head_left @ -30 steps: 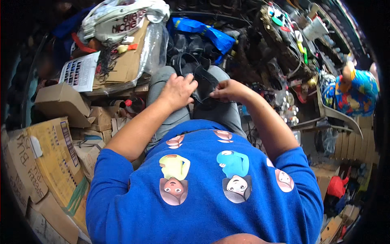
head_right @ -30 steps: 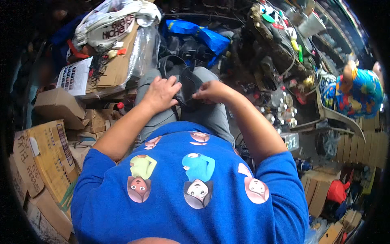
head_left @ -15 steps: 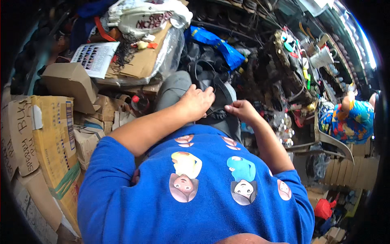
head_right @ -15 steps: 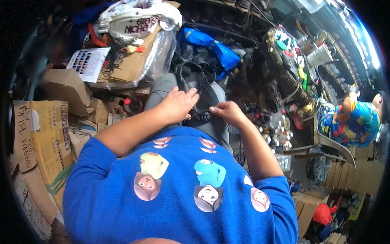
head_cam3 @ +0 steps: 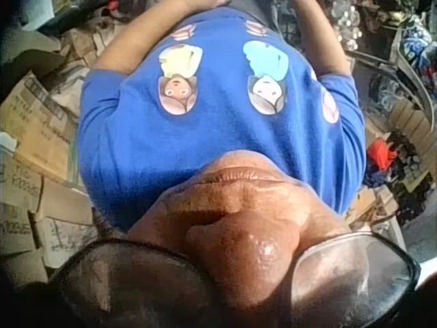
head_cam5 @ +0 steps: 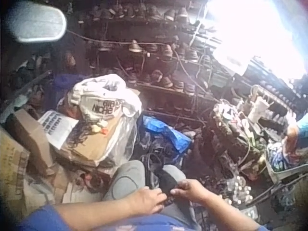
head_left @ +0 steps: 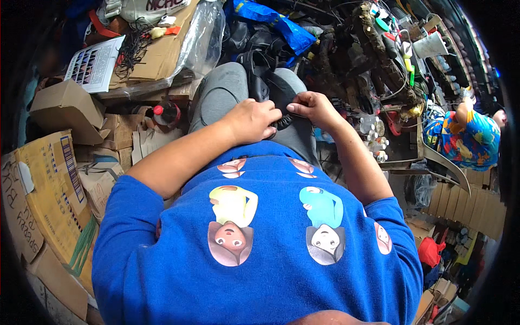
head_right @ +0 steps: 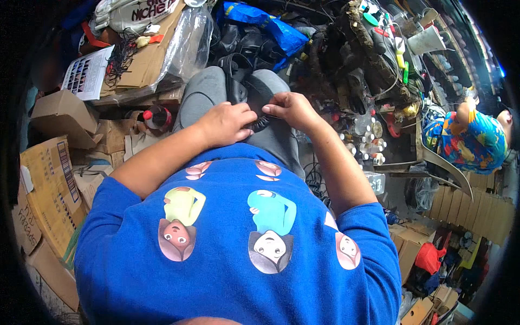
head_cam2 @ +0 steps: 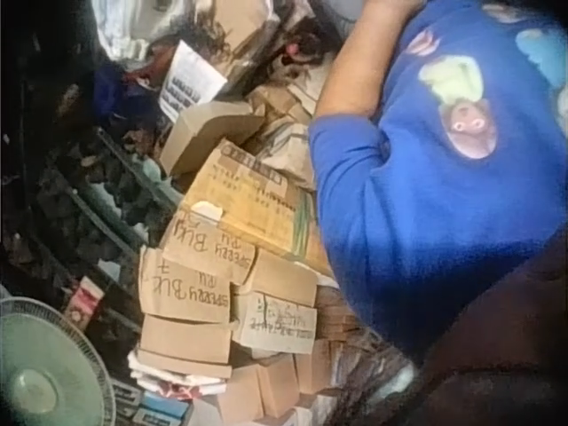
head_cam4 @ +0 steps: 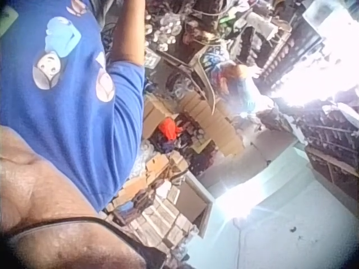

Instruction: Sewing the leather trim on a black shoe component by hand.

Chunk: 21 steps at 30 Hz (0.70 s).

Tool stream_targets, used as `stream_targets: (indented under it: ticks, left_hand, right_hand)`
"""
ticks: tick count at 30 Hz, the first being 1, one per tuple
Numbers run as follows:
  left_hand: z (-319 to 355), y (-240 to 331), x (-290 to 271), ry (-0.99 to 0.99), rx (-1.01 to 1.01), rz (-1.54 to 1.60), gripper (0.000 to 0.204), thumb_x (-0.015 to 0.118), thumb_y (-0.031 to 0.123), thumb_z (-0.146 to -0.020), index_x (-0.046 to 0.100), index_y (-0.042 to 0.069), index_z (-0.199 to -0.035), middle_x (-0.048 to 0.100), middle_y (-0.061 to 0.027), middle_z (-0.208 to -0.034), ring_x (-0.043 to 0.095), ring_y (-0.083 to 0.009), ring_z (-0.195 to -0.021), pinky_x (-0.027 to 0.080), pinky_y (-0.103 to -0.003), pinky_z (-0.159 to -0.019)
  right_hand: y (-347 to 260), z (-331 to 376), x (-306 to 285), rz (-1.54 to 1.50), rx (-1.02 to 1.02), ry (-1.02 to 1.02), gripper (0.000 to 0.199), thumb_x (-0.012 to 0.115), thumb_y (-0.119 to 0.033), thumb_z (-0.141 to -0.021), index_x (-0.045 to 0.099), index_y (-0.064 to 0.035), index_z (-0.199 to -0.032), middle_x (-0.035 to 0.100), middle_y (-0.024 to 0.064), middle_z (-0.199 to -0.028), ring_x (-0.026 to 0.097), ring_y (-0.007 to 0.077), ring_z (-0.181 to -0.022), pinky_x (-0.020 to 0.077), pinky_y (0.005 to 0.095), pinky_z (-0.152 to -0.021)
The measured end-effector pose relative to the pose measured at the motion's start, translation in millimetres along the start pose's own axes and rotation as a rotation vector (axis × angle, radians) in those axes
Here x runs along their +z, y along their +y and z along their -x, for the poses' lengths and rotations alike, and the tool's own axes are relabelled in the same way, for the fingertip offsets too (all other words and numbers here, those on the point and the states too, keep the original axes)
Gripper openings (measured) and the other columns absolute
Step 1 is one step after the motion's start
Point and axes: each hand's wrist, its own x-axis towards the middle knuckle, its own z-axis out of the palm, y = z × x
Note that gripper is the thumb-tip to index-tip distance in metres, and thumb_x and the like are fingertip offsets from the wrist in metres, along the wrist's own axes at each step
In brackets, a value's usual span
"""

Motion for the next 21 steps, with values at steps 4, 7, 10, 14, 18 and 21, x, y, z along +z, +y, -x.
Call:
stream_targets:
  ticks: [4,7,10,14,18,21]
  left_hand:
    - [-6.9,-22.3,-26.1,-0.060,-0.027,0.302,0.022,0.060,0.010,-0.074,0.068,0.006,-0.094,0.064,-0.0144,-0.091,0.063,-0.0307,-0.087,0.050,-0.038,-0.079]
    - [-28.6,-36.4,-37.9,0.101,-0.025,0.348,0.019,0.063,0.017,-0.078,0.068,0.006,-0.093,0.063,-0.0123,-0.095,0.061,-0.0274,-0.090,0.049,-0.037,-0.080]
    - [-54.5,-42.1,-23.6,-0.056,0.054,0.256,0.021,0.065,0.021,-0.079,0.068,0.008,-0.095,0.060,-0.0115,-0.096,0.060,-0.0275,-0.092,0.048,-0.037,-0.081]
    - [-70.2,-37.8,-25.9,-0.097,0.029,0.292,0.021,0.068,0.024,-0.077,0.066,0.007,-0.089,0.056,-0.0105,-0.091,0.059,-0.0276,-0.091,0.047,-0.037,-0.080]
    - [-78.2,-41.1,-34.3,-0.251,0.012,0.413,0.022,0.070,0.024,-0.077,0.064,0.005,-0.087,0.061,-0.0083,-0.085,0.061,-0.0221,-0.084,0.048,-0.034,-0.077]
    - [-81.3,-49.7,-31.3,-0.324,0.001,0.577,0.021,0.069,0.021,-0.079,0.064,0.002,-0.088,0.067,-0.0065,-0.083,0.062,-0.0151,-0.081,0.048,-0.030,-0.077]
  right_hand:
    - [-22.2,10.8,-0.9,-0.103,-0.034,0.259,0.040,0.072,-0.037,-0.080,0.062,-0.0005,-0.094,0.058,0.0038,-0.071,0.052,0.0114,-0.068,0.0445,0.0280,-0.064]
    - [-39.7,17.8,-5.5,0.017,0.095,0.032,0.041,0.065,-0.039,-0.085,0.065,0.0014,-0.087,0.057,0.0045,-0.068,0.050,0.0103,-0.066,0.0435,0.0295,-0.061]
    - [-46.8,19.6,-2.0,0.094,0.055,-0.117,0.026,0.061,-0.025,-0.086,0.062,0.0010,-0.084,0.052,0.0048,-0.060,0.048,0.0107,-0.062,0.0426,0.0323,-0.059]
    - [-42.4,37.0,-8.4,0.086,0.068,-0.099,0.026,0.060,-0.019,-0.085,0.053,0.0008,-0.071,0.041,-0.0004,-0.057,0.039,0.0079,-0.058,0.0357,0.0305,-0.052]
    - [-48.0,55.6,-0.8,-0.080,0.099,0.000,0.026,0.060,-0.019,-0.087,0.050,-0.0020,-0.069,0.039,-0.0050,-0.061,0.037,0.0047,-0.060,0.0323,0.0262,-0.051]
    - [-48.9,63.7,-2.4,-0.223,0.066,0.081,0.025,0.060,-0.018,-0.087,0.050,-0.0049,-0.069,0.039,-0.0066,-0.063,0.036,0.0036,-0.060,0.0308,0.0248,-0.050]
